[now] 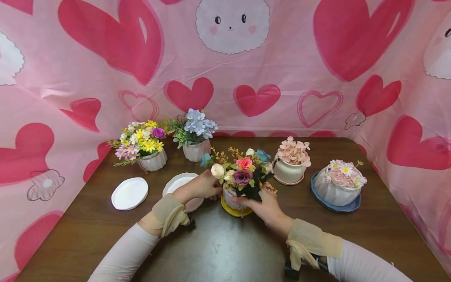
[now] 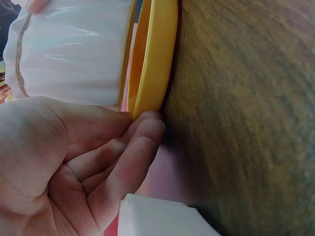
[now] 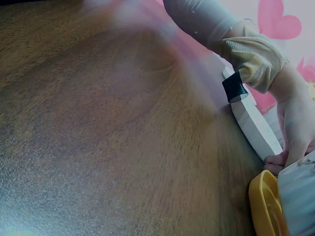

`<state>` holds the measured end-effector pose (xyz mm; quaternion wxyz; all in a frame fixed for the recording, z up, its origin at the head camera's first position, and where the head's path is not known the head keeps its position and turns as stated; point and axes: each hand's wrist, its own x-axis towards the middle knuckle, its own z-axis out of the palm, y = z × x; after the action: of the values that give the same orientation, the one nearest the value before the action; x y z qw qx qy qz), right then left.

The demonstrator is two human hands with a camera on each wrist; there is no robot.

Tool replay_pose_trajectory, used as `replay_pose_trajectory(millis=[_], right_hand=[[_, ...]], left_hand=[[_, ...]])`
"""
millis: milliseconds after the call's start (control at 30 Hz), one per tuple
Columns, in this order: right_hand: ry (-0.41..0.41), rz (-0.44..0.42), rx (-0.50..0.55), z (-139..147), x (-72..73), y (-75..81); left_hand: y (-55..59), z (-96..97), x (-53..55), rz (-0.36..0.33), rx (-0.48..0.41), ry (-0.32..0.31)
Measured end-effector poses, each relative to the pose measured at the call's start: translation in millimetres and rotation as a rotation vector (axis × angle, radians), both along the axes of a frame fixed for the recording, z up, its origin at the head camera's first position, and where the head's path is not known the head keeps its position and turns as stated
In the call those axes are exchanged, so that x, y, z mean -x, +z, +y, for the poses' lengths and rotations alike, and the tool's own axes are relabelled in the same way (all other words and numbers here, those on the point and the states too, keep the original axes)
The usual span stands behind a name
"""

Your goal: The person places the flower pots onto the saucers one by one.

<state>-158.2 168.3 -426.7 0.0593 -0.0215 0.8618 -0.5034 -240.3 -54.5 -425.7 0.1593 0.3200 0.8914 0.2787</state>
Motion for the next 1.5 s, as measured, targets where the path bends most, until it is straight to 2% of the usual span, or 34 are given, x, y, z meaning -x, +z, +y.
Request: replay_pose_trajectory(millis=[167, 400, 667, 900, 1500], right_hand=[[0.003, 0.042, 0.000, -0.8, -0.2, -2.2], [0.008, 0.017, 0.033, -0.3, 0.1, -3.6], [-0.018, -0.025, 0.006, -3.4, 0.8, -7.2], [-0.019, -0.014, -0.016, -3.7, 1.5, -8.9], [-0.036, -0.044, 0.031, -6.7, -0.6, -10.9]], left_hand=[[-1.7, -0.2, 0.6, 0.002, -0.008, -0.001], [-2.3, -0.4, 2.2, 0.002, -0.003, 0.001], [-2.4, -0.9, 1.1, -0.014, 0.015, 0.028], [-1.7, -0.3, 1.3, -0.022, -0.011, 0.011], [-0.3, -0.4, -1.9, -0.046, 0.026, 0.048]])
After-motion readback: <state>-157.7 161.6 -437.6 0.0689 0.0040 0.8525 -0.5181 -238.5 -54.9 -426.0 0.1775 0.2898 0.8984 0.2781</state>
